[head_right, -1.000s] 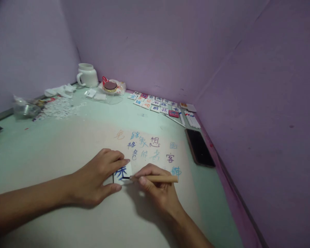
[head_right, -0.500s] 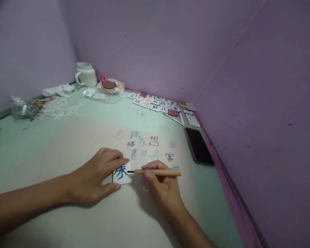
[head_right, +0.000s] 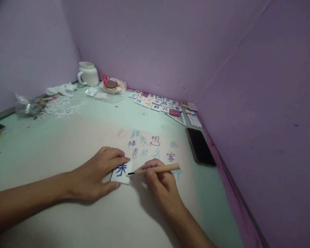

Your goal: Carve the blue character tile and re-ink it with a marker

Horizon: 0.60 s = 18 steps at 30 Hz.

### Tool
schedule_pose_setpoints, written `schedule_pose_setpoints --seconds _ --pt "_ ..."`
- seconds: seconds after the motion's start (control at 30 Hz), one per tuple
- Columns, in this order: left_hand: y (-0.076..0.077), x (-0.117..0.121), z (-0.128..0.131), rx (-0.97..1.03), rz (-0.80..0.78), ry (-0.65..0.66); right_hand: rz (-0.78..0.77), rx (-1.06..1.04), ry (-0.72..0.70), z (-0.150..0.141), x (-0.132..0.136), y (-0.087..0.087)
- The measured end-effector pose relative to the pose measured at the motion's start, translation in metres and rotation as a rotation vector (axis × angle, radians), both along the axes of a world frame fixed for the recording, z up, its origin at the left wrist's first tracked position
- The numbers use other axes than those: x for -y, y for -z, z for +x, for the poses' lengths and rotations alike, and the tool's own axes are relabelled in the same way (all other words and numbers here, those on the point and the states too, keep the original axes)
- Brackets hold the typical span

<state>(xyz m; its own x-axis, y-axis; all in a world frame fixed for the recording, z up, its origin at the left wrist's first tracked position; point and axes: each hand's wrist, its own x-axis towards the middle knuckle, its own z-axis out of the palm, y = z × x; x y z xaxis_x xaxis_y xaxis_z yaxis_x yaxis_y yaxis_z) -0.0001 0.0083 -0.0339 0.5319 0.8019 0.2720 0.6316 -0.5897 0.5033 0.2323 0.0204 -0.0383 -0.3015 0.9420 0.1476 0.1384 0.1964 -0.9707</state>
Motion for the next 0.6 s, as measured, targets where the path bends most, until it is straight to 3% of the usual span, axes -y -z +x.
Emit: schedule_pose_setpoints --seconds 0.23,0.4,0.6 --pt "-0.008 0.0 0.0 -0.027 -0.071 0.015 0.101 0.019 -0.005 -0.007 0.005 0.0" --pt "-0.012 0.0 0.0 -0.051 -0.098 0.027 0.056 -0.033 -0.016 -0.008 0.005 -0.002" --pt "-0.004 -0.001 0.0 -0.009 -0.048 0.012 0.005 -0.035 0.198 -0.017 0.015 -0.007"
